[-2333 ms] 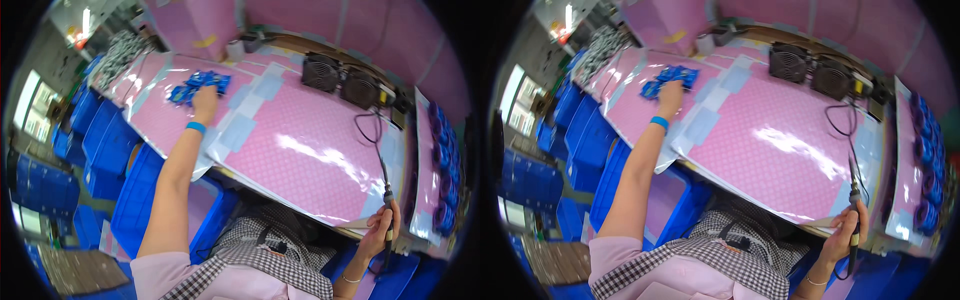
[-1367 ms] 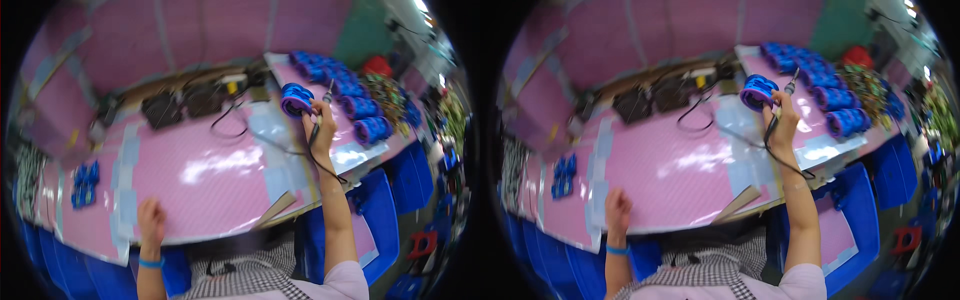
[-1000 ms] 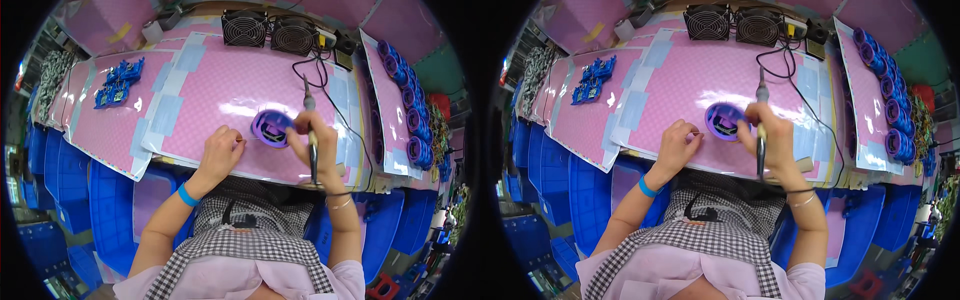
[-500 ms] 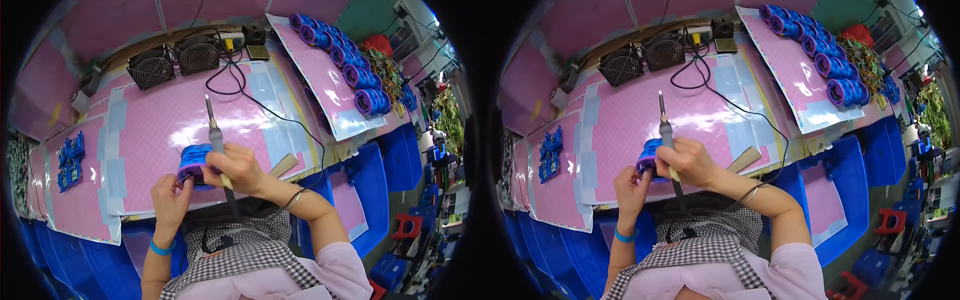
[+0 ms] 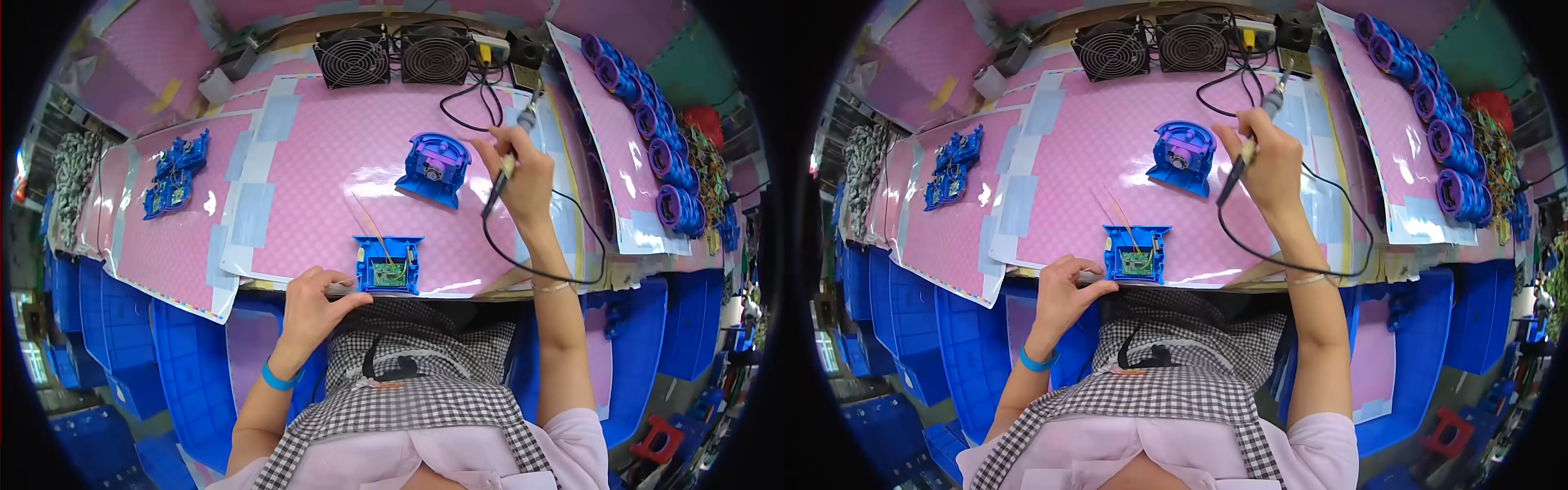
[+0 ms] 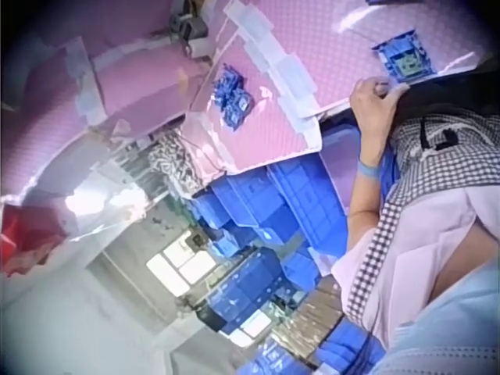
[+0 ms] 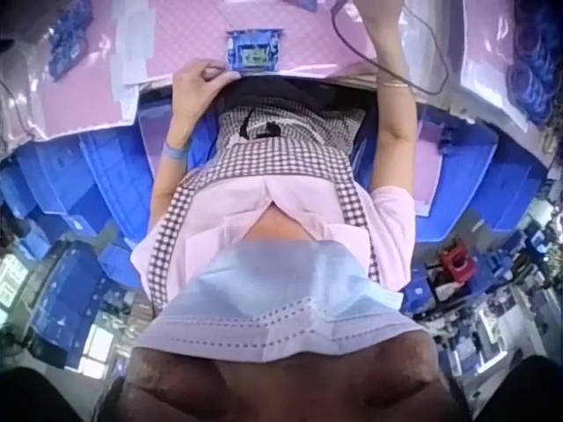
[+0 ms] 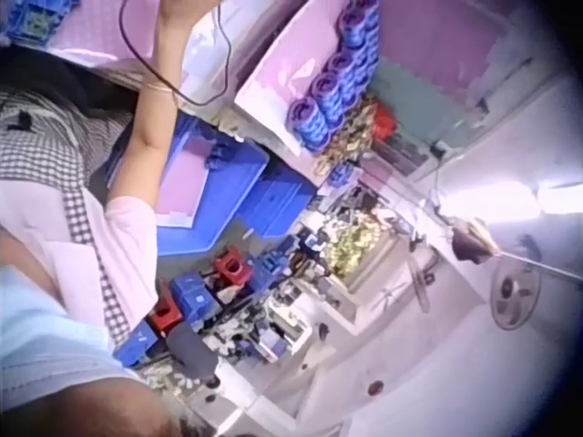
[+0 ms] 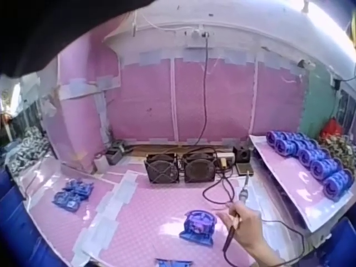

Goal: Soldering components onto small electronic fans at a factory workstation.

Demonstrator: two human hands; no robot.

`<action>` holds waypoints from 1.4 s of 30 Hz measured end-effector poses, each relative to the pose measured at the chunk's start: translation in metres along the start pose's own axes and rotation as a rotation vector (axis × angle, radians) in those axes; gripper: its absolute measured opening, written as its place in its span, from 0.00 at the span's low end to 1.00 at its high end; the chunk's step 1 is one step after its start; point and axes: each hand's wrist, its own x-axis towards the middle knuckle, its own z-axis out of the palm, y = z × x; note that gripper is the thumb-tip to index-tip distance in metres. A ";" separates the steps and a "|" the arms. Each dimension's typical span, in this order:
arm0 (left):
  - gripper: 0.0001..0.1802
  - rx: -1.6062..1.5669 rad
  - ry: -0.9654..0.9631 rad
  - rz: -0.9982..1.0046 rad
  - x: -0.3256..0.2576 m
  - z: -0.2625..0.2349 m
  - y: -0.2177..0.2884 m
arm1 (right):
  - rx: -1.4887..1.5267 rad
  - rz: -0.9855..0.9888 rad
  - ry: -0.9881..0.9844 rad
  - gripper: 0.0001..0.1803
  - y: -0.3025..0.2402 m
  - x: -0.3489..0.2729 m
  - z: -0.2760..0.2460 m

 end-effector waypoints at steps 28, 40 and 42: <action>0.21 0.097 0.048 0.058 0.030 0.027 0.015 | 0.263 -0.317 -0.341 0.08 -0.006 -0.051 0.021; 0.04 -0.860 -0.050 -0.157 0.077 -0.028 0.033 | 0.798 0.274 -0.076 0.36 -0.026 -0.109 -0.045; 0.03 -0.146 0.147 0.291 0.080 -0.009 0.034 | 0.884 0.516 -0.055 0.18 -0.040 -0.112 -0.038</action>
